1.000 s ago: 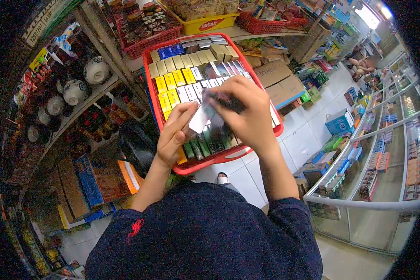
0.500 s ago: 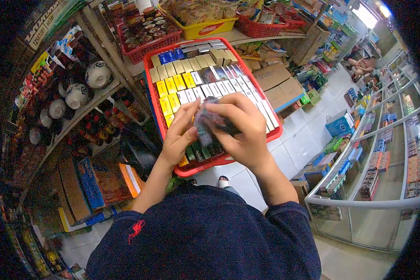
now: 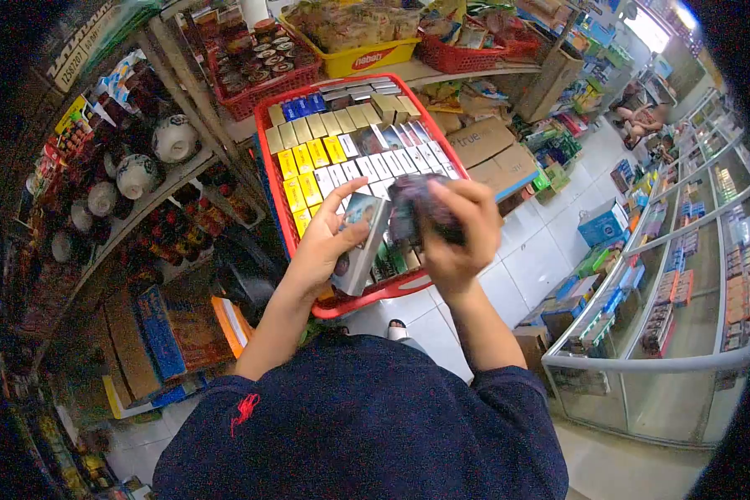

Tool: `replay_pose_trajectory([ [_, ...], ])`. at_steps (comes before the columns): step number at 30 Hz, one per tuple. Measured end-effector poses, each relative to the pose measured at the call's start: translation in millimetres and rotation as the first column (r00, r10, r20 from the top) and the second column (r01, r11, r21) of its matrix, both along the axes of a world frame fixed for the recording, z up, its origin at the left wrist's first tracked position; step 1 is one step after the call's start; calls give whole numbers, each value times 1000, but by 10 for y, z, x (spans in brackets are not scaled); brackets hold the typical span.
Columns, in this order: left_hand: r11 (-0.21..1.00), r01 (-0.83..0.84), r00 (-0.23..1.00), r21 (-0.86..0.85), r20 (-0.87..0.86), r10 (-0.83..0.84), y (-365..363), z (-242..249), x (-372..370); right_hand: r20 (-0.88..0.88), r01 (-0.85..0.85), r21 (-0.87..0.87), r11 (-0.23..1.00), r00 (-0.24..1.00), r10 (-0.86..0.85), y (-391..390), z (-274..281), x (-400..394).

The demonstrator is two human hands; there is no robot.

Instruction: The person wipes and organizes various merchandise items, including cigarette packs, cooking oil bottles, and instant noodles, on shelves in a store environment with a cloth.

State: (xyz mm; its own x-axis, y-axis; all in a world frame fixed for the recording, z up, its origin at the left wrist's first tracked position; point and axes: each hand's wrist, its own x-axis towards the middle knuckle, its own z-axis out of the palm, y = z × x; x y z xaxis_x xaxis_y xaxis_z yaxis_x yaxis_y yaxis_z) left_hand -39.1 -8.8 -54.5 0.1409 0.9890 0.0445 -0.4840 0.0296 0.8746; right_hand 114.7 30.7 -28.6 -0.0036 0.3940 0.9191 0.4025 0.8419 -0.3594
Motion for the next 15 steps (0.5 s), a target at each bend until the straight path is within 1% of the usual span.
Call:
replay_pose_trajectory([
  [1,1000,-7,1000,8,1,7,24,-42,-7,-71,93,10,996,993,-92,22,-1,22],
  [2,1000,-20,998,-10,57,20,49,-70,-14,-154,48,-61,997,986,-57,35,15,26],
  [3,999,-30,993,-31,110,33,60,-73,-22,-154,42,-57,997,987,-50,36,18,7],
  [5,999,-12,997,-34,73,15,55,-53,-9,58,-89,0,996,994,89,10,-3,-46],
  [6,1000,14,994,-4,106,-13,54,-24,25,94,-143,-23,989,985,144,-3,-10,-71],
  [7,999,40,989,25,138,-43,56,-6,60,109,-109,-31,994,988,112,33,-14,-92],
  [8,999,-12,995,33,95,8,61,-11,88,72,-126,-92,988,989,132,21,10,-123],
  [9,999,-10,996,35,93,7,67,5,94,34,-145,-152,978,988,152,9,33,-160],
  [11,990,-128,988,58,91,123,96,44,93,117,-219,-79,972,967,228,-51,-74,-202],
  [12,990,-136,979,41,158,128,127,28,66,143,-312,-84,946,936,321,-97,-153,-223],
  [13,987,-151,976,56,167,140,136,14,19,165,-411,-137,902,888,429,-153,-198,-229],
  [15,992,-122,979,35,168,114,131,19,-23,234,-461,-136,877,845,480,-142,-220,-216],
])
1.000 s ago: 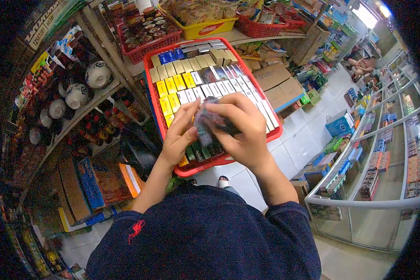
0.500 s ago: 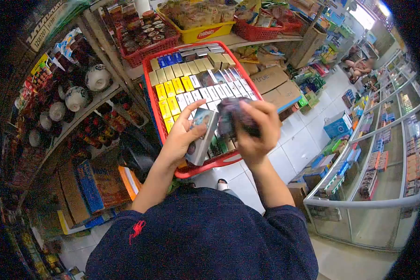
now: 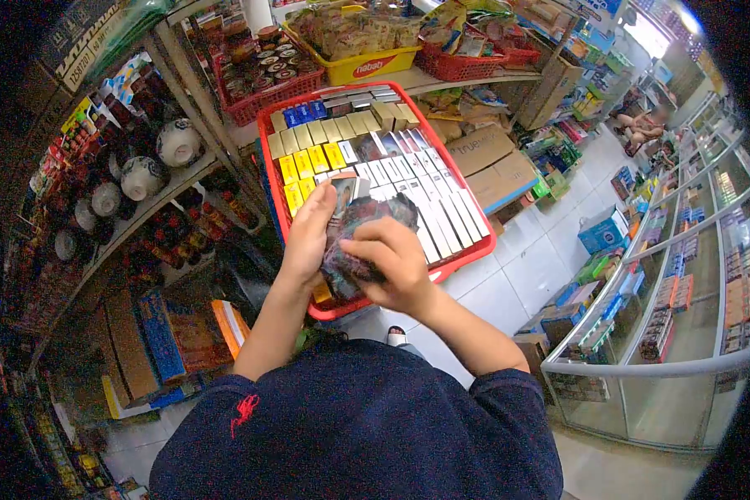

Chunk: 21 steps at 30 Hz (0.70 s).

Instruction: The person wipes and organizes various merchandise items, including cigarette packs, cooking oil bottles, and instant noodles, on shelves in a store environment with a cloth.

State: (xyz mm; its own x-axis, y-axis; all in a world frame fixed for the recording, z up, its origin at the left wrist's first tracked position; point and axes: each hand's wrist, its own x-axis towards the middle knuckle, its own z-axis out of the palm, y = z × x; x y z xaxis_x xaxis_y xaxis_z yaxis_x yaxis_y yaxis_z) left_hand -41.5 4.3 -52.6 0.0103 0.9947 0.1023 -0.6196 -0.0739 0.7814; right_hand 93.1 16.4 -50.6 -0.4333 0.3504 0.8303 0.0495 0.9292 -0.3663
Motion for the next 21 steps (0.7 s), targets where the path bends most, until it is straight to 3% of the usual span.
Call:
replay_pose_trajectory([
  [4,1000,-11,994,7,-111,12,-69,16,113,-114,199,-124,972,970,-213,171,164,18],
  [7,1000,-20,1000,-9,-18,20,-54,80,46,-17,18,-1,1000,1000,-18,21,99,-40],
  [8,1000,-20,1000,-7,-20,20,-56,92,46,-7,-51,-44,998,999,51,-17,86,-17],
  [10,999,-1,992,34,-124,5,-74,96,35,3,3,1,1000,1000,-3,72,131,50],
  [12,989,148,976,11,-165,-144,-112,55,28,-149,175,-136,975,969,-195,174,227,122],
  [14,999,50,985,16,-166,-47,-140,101,118,-191,154,-119,981,966,-174,158,232,94],
  [18,995,85,994,46,-68,-82,-65,92,48,-64,-10,15,1000,998,11,-58,31,77],
  [20,985,156,986,67,-73,-151,-79,133,-5,-73,62,91,994,996,-56,-34,17,107],
  [21,986,143,988,82,-71,-137,-68,121,30,-143,80,-6,997,987,-80,-34,88,89],
])
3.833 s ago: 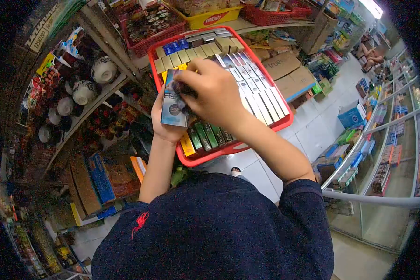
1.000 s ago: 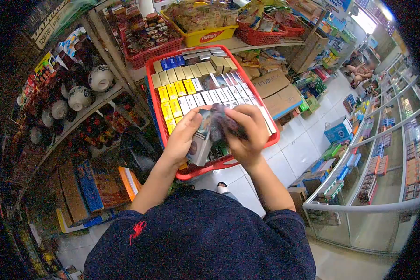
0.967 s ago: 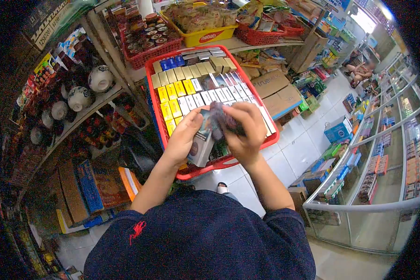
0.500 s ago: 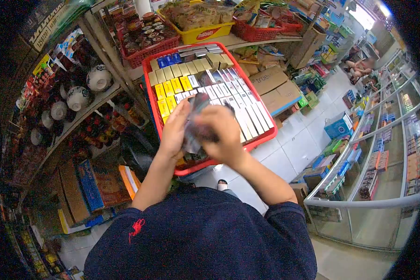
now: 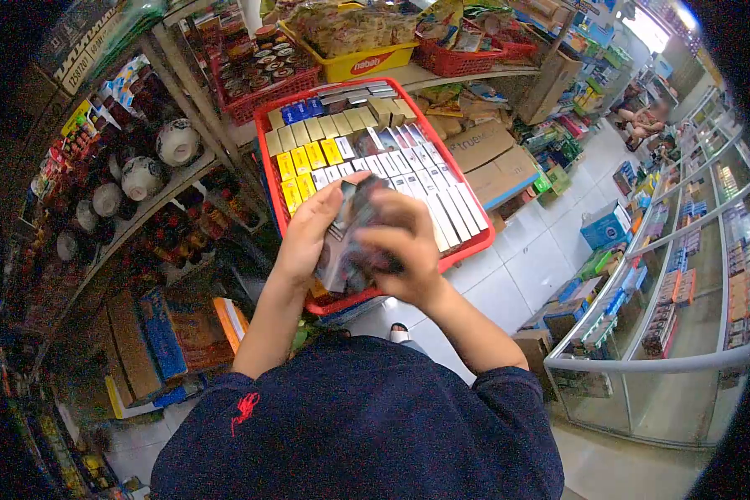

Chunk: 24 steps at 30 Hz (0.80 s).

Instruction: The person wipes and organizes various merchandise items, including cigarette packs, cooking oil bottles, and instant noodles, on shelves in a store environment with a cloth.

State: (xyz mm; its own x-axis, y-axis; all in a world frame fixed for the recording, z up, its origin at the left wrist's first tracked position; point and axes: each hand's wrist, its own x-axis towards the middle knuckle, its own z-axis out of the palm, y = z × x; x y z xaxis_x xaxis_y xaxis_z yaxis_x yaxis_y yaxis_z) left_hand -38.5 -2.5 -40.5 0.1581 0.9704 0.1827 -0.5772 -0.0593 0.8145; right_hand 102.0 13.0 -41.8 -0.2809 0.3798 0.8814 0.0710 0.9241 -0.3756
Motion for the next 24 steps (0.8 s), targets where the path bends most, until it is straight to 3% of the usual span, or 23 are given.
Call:
replay_pose_trajectory([
  [1,1000,-12,1000,-19,-17,12,-27,4,32,-75,12,-93,996,997,-19,0,70,-14],
  [5,996,-85,996,-32,27,86,-5,22,79,12,139,-53,989,990,-139,-105,20,-15],
  [10,993,-114,992,-16,-63,112,23,-53,6,70,-51,42,998,996,47,-120,-73,-27],
  [11,994,-112,992,-17,-66,111,11,-51,29,49,14,46,999,999,-16,-79,-23,-8],
  [13,990,-137,984,24,-114,139,-35,11,88,-82,179,-150,972,978,-193,3,118,-37],
  [15,985,-171,981,18,-92,172,-3,-12,94,-103,148,-133,980,981,-163,27,135,-61],
  [17,986,-167,986,-3,-10,167,39,-33,3,83,-37,-26,999,996,39,-95,42,-70],
  [18,986,-165,985,-5,-43,164,20,3,-34,109,-132,-73,989,984,139,-128,4,-60],
  [21,982,-188,977,16,-102,188,15,-8,13,57,-30,-66,997,998,34,-5,38,-22],
  [22,982,-187,981,1,-53,187,11,2,73,-39,22,-191,981,999,-30,32,16,-22],
  [24,976,-216,976,-22,-34,215,43,-8,73,-22,2,-130,992,1000,-5,14,41,-42],
])
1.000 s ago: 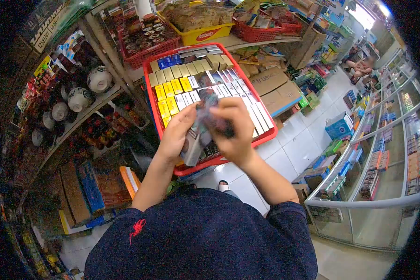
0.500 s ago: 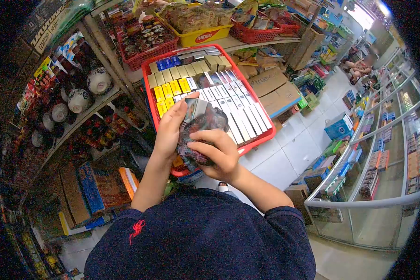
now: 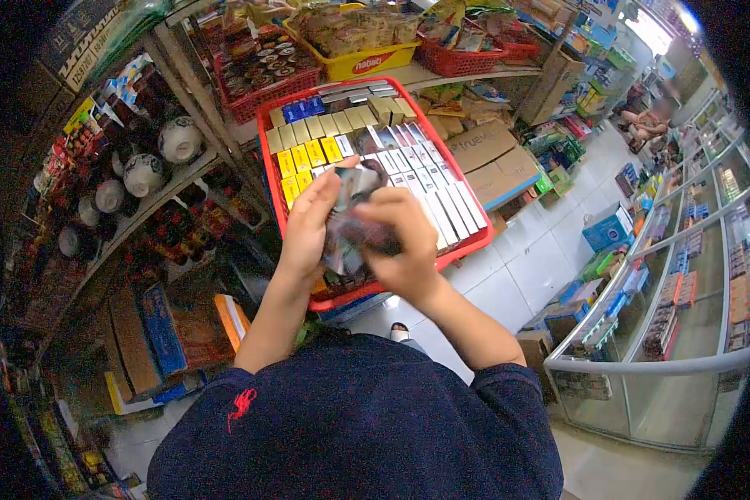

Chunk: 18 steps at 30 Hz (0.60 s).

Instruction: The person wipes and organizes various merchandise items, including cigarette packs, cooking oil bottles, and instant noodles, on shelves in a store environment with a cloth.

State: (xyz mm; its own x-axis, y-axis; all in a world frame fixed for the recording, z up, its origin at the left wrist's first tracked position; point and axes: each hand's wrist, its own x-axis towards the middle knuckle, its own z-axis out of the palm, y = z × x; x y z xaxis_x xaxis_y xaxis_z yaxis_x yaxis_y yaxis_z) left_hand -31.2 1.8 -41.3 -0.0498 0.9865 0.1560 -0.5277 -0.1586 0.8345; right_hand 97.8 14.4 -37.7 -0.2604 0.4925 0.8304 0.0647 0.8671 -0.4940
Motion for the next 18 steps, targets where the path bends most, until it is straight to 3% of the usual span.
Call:
replay_pose_trajectory([
  [2,999,-41,997,-18,70,42,66,11,-43,73,-108,46,993,992,104,-101,-71,-20],
  [3,985,-109,989,-131,84,121,107,13,-68,117,-169,65,983,980,161,-129,-60,-12],
  [5,979,-59,935,-197,332,123,217,-103,-96,182,-137,148,979,977,109,-84,-135,12],
  [7,975,19,891,-220,446,83,200,-21,-16,92,-12,150,989,996,-2,9,-117,41],
  [9,982,-16,915,-190,394,91,237,-26,73,-25,133,153,979,991,-131,82,-22,75],
  [14,976,79,940,-203,340,-5,273,-6,103,120,17,315,949,991,-58,111,-37,135],
  [17,988,4,946,-156,320,47,305,3,238,-44,153,174,973,988,-148,151,59,253],
  [18,986,7,941,-165,336,49,321,10,273,-19,152,202,967,988,-151,138,65,271],
])
